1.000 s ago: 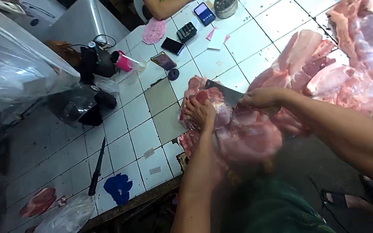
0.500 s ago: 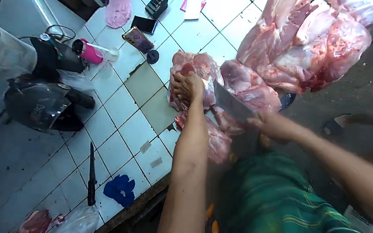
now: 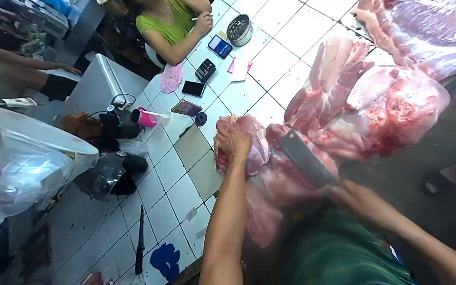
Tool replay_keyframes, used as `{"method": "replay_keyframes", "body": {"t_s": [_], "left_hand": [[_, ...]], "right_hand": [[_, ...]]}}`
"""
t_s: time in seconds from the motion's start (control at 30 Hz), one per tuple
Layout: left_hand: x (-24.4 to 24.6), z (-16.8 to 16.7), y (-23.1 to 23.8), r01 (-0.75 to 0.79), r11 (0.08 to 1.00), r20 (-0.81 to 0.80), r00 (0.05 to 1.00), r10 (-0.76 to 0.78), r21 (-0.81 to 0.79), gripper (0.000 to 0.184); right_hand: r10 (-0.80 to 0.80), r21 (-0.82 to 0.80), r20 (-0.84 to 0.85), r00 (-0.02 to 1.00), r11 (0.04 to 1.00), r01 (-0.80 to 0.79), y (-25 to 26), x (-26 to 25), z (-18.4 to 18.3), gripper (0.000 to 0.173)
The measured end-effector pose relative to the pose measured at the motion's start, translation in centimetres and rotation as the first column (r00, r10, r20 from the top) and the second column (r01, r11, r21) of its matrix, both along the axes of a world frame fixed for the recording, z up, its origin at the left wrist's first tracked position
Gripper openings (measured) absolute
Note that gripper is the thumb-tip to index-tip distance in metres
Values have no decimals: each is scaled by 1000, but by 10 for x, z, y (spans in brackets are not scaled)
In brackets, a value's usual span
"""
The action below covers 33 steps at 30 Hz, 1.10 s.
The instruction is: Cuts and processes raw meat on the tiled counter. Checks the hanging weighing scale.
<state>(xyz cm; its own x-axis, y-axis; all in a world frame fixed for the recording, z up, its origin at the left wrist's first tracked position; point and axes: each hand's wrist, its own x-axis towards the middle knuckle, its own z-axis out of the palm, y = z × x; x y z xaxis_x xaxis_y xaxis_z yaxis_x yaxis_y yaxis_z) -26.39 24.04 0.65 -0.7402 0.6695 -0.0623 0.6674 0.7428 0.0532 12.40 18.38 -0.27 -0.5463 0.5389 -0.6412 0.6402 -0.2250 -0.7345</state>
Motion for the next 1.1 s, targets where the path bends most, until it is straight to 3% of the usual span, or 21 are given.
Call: {"method": "replay_keyframes", "body": {"t_s": [0.13, 0.2, 0.27, 0.4, 0.53, 0.67, 0.77, 0.83, 0.9, 0.97, 1.03, 1.1], "left_hand": [[-10, 32, -29, -231, 969, 148, 959, 242, -84, 92], [-16, 33, -42, -325, 933, 226, 907, 354, -155, 88], [-17, 30, -51, -399, 910, 322, 851, 414, -117, 85], [-10, 18, -59, -473, 881, 378, 813, 443, -15, 78], [-6, 17, -61, -455, 891, 368, 828, 423, 0, 80], [-9, 13, -68, -431, 902, 392, 836, 384, 35, 81], [-23, 8, -89, -430, 900, 463, 814, 350, 76, 74], [-51, -3, -117, -468, 871, 597, 746, 296, 152, 63], [-82, -19, -152, -572, 773, 771, 612, 178, 276, 46], [-98, -24, -169, -681, 674, 849, 507, 151, 286, 39], [-93, -18, -170, -646, 692, 753, 618, 227, 322, 34], [-71, -4, -158, -475, 809, 532, 810, 248, 347, 46]], "right_hand": [[59, 23, -100, 993, 998, -56, 62, -51, -4, 51], [126, 21, -139, 982, 992, -124, 87, -90, -9, 52], [185, 20, -200, 962, 983, -185, 106, -135, -15, 55], [252, -5, -236, 939, 966, -260, 130, -228, -23, 63], [301, 22, -153, 941, 953, -301, 129, -266, -12, 64], [371, 165, -53, 927, 919, -359, 99, -235, -2, 56], [436, 269, 52, 898, 860, -433, 48, -169, -4, 44], [475, 239, 179, 861, 828, -507, 9, -111, 3, 47], [479, 222, 317, 818, 801, -556, -20, -65, 11, 55], [418, 261, 381, 825, 807, -529, -32, -43, 22, 57], [317, 336, 317, 894, 844, -418, -32, -45, 28, 55], [219, 360, 203, 954, 890, -281, -21, -72, 31, 52]]}}
